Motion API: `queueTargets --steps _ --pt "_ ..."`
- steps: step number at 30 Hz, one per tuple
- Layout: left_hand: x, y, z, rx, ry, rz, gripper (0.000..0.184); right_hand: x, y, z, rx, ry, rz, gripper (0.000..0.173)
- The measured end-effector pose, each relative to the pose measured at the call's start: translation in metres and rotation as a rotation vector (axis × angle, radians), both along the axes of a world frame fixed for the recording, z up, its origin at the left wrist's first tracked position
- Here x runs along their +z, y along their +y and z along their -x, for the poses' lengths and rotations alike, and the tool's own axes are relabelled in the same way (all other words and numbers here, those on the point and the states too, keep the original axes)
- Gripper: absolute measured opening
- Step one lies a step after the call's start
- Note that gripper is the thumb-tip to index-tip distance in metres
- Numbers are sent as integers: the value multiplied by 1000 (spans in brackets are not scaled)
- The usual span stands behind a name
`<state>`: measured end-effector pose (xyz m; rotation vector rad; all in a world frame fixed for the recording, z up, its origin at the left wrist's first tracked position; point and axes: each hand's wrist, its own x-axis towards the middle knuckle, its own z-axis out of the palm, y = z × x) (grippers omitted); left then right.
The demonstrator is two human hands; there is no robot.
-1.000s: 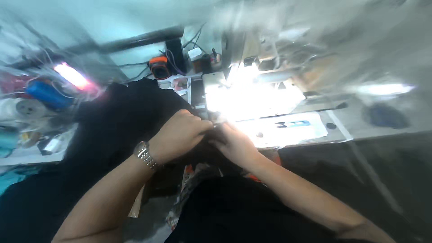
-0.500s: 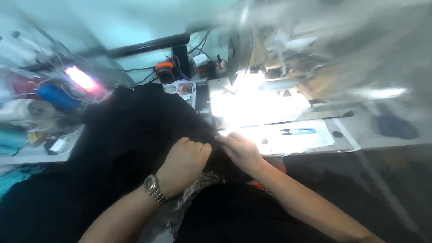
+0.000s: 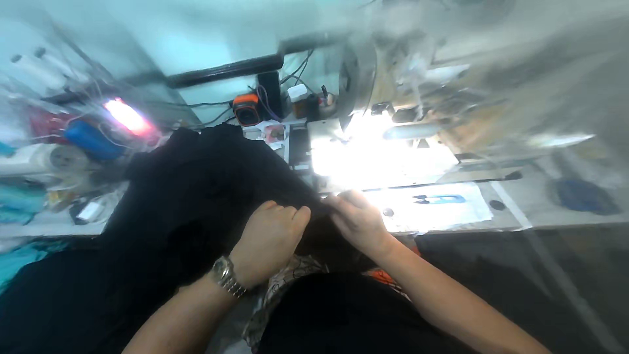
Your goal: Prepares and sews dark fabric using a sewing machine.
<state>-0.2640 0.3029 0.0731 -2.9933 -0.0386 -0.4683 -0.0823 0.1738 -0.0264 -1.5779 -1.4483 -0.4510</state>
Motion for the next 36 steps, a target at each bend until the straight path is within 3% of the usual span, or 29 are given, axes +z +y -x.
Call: queueTargets --steps 4,8,10,14,17,19,23,26,31,36 --pt "4 18 -19 87 -102 103 13 8 0 -6 30 198 43 19" --pt "13 29 -61 118 -144 744 16 17 -1 -9 202 622 94 21" --pt "12 30 -87 121 -188 911 17 22 -4 -9 222 747 97 24" --pt "9 39 -136 151 -149 534 15 26 -18 -15 107 828 124 35" --pt "-1 46 -171 240 43 431 20 25 -29 -33 -61 647 258 31" --pt "-16 53 -195 269 100 424 23 22 -33 -46 -165 556 349 31" --pt "-33 54 -212 170 -102 420 21 25 -27 -59 -274 429 372 30" --pt "-39 57 -218 167 -140 428 22 29 -17 -60 -335 377 389 29" --pt "-31 58 -233 339 -9 802 33 31 -5 -54 -417 290 371 25" --pt "-36 64 -238 299 10 660 33 33 -11 -48 -397 299 398 27"
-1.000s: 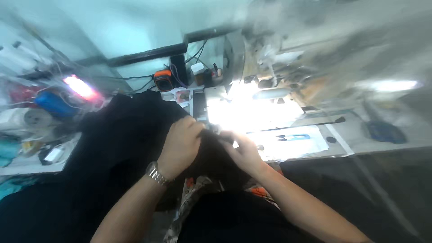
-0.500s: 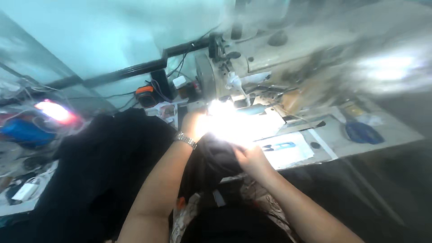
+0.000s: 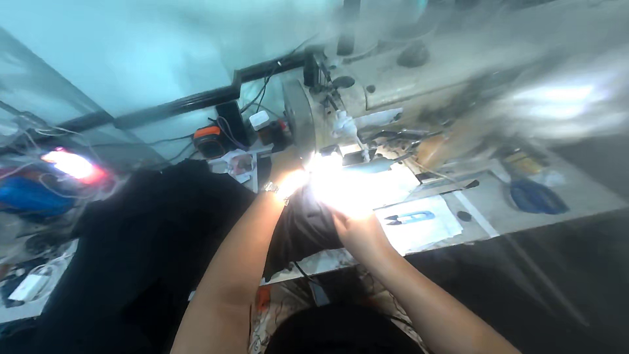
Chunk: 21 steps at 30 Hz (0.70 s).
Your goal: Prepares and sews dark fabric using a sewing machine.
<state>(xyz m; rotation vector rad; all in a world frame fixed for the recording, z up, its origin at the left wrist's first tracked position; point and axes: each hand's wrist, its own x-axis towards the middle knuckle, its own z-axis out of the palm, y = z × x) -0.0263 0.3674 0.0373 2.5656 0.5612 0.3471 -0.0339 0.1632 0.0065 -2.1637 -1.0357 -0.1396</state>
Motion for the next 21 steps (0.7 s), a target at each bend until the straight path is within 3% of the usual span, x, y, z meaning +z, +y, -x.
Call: queueTargets --steps 4,7,14,21 --pt "-10 6 0 -96 -75 -197 26 -2 -6 4 4 -14 -8 29" --pt "-10 6 -2 -90 -42 -221 25 -7 -4 0 -5 -25 -28 29" --pt "-5 4 -2 -55 -38 -107 26 -9 -1 -1 -12 -17 -50 27" --pt "-14 10 -2 -80 -91 -157 29 -14 -4 0 -1 -12 -58 27"
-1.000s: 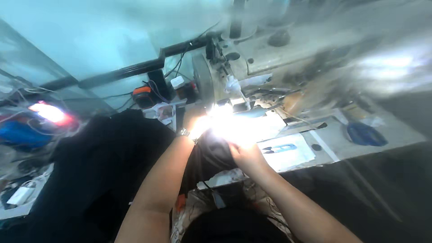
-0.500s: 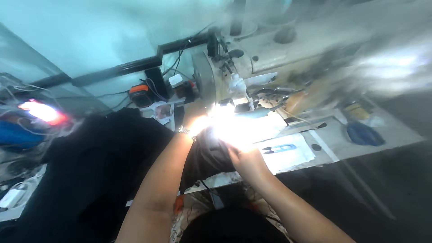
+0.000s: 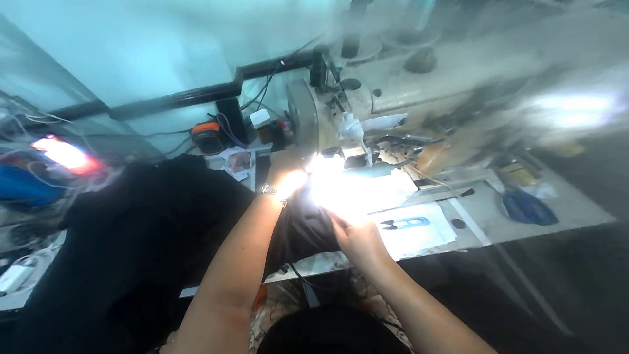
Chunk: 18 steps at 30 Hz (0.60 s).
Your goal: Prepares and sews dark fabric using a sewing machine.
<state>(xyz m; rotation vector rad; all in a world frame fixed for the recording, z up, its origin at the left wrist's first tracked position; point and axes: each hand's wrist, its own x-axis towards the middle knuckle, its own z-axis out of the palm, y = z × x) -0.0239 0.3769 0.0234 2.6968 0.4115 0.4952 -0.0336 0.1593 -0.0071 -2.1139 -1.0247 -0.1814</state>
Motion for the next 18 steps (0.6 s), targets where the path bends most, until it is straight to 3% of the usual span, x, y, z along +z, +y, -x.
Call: queueTargets --steps 7,18 --pt "8 -5 -1 29 55 -12 31 -7 1 0 -29 -70 -22 27" --pt "10 -4 0 18 89 -25 29 4 -14 11 21 30 146 33"
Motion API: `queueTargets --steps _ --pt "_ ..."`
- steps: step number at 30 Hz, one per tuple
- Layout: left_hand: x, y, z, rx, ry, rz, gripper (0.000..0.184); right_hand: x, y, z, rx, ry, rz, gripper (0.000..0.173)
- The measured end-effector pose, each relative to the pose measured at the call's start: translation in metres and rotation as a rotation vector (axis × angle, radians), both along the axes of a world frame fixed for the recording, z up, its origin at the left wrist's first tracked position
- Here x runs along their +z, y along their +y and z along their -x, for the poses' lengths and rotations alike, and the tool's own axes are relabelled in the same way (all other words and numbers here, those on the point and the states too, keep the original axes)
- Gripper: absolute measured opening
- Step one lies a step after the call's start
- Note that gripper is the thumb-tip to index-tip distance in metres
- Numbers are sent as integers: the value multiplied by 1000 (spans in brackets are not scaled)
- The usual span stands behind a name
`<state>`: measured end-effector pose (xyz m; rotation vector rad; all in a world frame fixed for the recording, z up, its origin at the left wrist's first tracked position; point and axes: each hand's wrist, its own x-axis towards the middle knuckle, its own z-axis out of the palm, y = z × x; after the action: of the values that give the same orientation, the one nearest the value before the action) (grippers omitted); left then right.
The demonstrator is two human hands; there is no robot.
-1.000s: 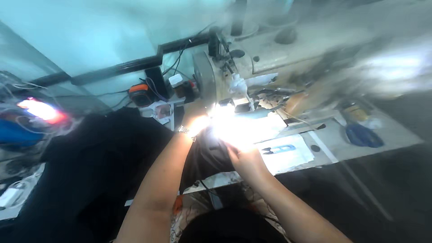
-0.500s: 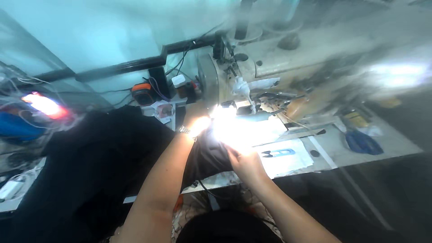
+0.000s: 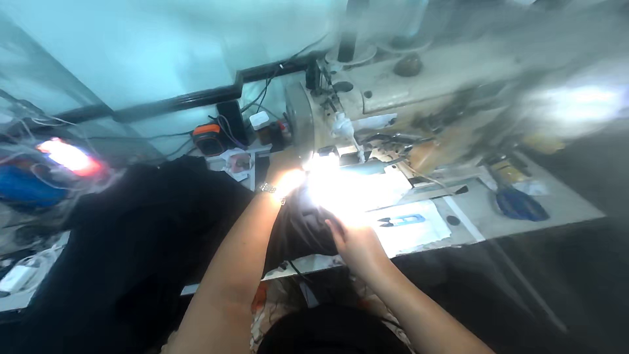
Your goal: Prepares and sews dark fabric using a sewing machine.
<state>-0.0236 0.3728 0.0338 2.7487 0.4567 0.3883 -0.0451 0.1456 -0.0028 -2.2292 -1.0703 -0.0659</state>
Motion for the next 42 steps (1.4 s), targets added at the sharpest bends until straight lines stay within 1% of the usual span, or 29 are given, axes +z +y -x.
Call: queueTargets --steps 2,4,6,7,10,13,14,15,16,17,18,19,20,21,22,23,24,25,26,27,29,31,32,34,36,37,39,40,42 --pt "4 -2 -1 28 27 43 30 1 2 -2 6 -23 1 32" --pt "22 -11 0 100 77 206 35 3 6 -5 18 -42 0 31" --pt "28 -1 -7 130 70 239 34 5 11 -9 19 -52 -11 30" --pt "26 5 -10 125 22 222 33 4 13 -10 14 -62 -28 30" --pt "25 13 -13 67 -116 120 37 3 15 -11 11 -72 -44 29" --pt "6 24 -3 28 -322 118 44 0 14 -15 30 -83 -49 29" --pt "2 21 11 22 -374 107 40 1 14 -15 36 -82 -48 29" --pt "-2 13 28 -5 -439 66 30 1 14 -16 40 -81 -49 28" --pt "-6 3 47 -67 -485 11 20 1 14 -17 43 -75 -43 28" --pt "-10 -9 66 -151 -479 -31 20 2 14 -18 53 -69 -36 28" --pt "-15 -22 84 -250 -401 -71 28 3 14 -19 68 -68 -31 28" --pt "-19 -34 100 -339 -272 -139 38 4 14 -21 91 -74 -27 27" --pt "-19 -44 112 -388 -129 -231 43 5 13 -23 116 -85 -17 27" --pt "-15 -52 123 -412 -2 -299 40 7 12 -25 139 -105 0 26" --pt "-8 -60 134 -426 70 -307 32 10 11 -27 160 -121 32 27" --pt "2 -67 146 -466 63 -266 31 17 9 -28 176 -120 86 28" --pt "15 -76 160 -568 11 -166 40 26 7 -28 186 -97 163 31" --pt "27 -87 172 -730 -57 1 49 32 5 -29 189 -89 218 33" --pt "36 -98 180 -898 -87 172 53 30 3 -30 195 -136 201 32" --pt "42 -106 184 -1012 -65 271 53 22 2 -33 208 -230 127 29" --pt "46 -111 186 -1063 -4 252 54 10 -5 -32 268 -359 21 23" --pt "43 -109 184 -1017 9 210 55 9 -22 -19 372 -377 24 23" --pt "40 -108 183 -952 0 186 55 9 -33 -10 425 -364 38 25" --pt "35 -109 180 -732 6 115 55 4 -54 7 467 -344 22 23" --pt "29 -110 167 -459 67 16 58 -1 -68 16 447 -377 -41 23" --pt "20 -109 157 -324 74 -46 61 0 -72 19 436 -400 -72 25" --pt "-1 -103 139 -100 20 -186 71 3 -76 20 421 -421 -109 29" --pt "-8 -98 133 -27 3 -249 74 4 -76 19 414 -429 -109 30" --pt "-12 -93 126 32 26 -331 77 5 -76 16 410 -422 -92 30"
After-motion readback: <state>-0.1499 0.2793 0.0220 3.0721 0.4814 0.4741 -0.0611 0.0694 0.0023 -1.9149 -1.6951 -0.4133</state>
